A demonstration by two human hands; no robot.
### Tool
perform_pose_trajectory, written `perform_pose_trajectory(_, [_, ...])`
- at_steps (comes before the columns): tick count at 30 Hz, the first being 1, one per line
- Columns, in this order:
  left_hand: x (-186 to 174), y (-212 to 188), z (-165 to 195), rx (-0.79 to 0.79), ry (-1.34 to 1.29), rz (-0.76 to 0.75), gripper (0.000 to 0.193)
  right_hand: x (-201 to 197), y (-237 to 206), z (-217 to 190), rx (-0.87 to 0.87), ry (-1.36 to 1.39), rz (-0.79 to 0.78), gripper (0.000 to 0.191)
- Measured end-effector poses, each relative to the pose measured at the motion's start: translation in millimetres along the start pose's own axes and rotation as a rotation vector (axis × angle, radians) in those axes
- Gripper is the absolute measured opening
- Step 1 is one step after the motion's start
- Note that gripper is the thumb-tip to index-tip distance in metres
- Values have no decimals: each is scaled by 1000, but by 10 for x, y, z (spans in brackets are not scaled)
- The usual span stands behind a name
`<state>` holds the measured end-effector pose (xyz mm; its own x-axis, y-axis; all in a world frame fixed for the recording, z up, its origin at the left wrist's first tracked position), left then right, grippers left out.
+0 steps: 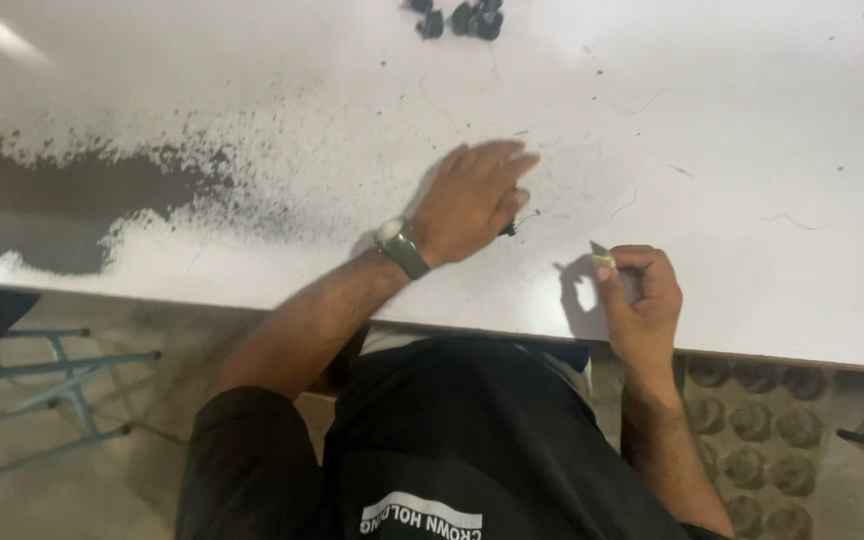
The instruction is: The person sits at a white worktable assembling small black plastic components. They fit parts together by hand, use a small flat tool to press or trim pieces, and place finished assemblies into molded trays on the table.
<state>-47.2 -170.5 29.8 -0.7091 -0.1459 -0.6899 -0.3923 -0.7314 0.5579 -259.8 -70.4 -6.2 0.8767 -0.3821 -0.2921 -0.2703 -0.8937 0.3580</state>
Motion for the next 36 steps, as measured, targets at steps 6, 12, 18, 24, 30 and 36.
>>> perform_pose_trajectory(6, [-670, -573, -449, -586, -19, 89, 26, 57, -31, 78, 102, 182, 2, 27])
perform_pose_trajectory(12, [-644, -651, 199, -230, 220, 65, 42, 83, -66, 119, 103, 220, -34, 19])
perform_pose_trajectory(18, [-238, -495, 234, -139, 340, -106, 44, 82, -82, 59, 10, 102, -17, 24])
perform_pose_trajectory(24, [-371, -725, 281, -205, 243, 5, 39, 46, -42, -78, -74, 13, -6, 13])
perform_pose_trajectory(30, [-451, -691, 448, -159, 168, -123, 33, 130, -68, -327, -268, -150, -84, 30])
perform_pose_trajectory(36, [-168, -637, 388, -192, 83, -335, 35, 423, -305, -647, -492, -324, -247, 39])
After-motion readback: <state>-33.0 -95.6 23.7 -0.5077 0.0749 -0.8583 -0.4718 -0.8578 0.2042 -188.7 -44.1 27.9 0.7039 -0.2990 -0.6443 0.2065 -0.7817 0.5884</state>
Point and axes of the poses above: each hand's wrist, its own y-axis towards the middle knuckle, its own x-axis out of the palm, z = x × y, the point moved 9 cm from there along y, towards the middle knuckle, and after that the axes turned 9 degrees about z, right-handed, at the moved point
